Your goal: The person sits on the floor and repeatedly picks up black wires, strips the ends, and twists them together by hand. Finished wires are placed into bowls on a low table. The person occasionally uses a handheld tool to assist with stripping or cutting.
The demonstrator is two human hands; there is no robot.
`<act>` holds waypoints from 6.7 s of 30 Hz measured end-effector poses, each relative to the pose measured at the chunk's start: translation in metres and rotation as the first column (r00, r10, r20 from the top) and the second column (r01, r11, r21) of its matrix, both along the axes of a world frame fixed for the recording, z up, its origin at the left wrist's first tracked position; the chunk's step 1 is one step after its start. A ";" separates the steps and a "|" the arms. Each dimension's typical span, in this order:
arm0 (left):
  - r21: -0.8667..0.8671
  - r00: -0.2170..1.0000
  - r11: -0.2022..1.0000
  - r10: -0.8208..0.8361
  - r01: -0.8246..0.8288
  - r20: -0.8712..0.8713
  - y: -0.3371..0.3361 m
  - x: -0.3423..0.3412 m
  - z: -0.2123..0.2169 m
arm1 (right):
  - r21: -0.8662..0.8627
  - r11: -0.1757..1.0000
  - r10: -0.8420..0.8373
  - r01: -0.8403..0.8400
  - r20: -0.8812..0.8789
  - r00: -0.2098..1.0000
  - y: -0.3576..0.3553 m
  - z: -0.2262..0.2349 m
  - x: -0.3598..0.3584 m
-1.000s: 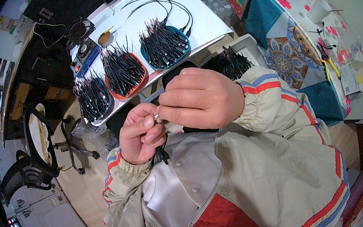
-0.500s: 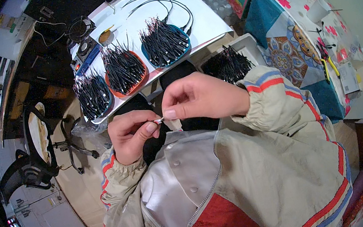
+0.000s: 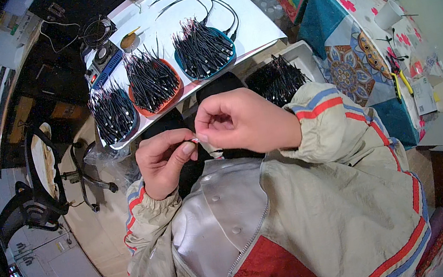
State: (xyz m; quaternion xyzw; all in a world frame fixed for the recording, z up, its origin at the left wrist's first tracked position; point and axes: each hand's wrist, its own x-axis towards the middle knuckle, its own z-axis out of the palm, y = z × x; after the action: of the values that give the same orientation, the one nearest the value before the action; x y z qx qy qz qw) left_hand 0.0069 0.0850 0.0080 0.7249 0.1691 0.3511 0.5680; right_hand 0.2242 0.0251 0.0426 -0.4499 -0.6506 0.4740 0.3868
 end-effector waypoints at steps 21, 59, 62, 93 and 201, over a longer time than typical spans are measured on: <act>-0.779 0.873 0.415 -0.085 0.469 0.481 0.017 -0.003 -0.018 | 0.836 0.547 -0.103 -0.035 0.109 0.989 0.036 -0.014 -0.010; 0.700 0.753 0.654 0.606 -0.287 -0.258 0.116 -0.044 0.053 | 0.629 0.770 -0.291 0.106 0.199 0.936 0.047 -0.141 -0.006; 0.704 0.742 0.660 0.605 -0.263 -0.289 0.181 -0.043 0.049 | 0.610 0.790 -0.293 0.053 0.301 0.908 0.050 -0.176 -0.002; 0.676 0.408 0.639 0.542 0.367 -0.735 0.393 0.023 -0.055 | 0.510 0.849 -0.301 0.139 0.250 0.920 0.062 -0.188 0.005; -0.341 0.877 0.842 0.276 -0.418 -0.394 0.024 -0.030 -0.065 | -0.006 0.483 -0.509 0.875 0.812 0.286 -0.019 -0.332 0.239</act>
State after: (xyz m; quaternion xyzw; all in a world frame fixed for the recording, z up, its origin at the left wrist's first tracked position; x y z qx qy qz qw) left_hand -0.0229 0.1087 -0.0568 0.5918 0.4625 0.2790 0.5984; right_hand 0.4630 0.0065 -0.2893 -0.9147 -0.3366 0.1652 0.1506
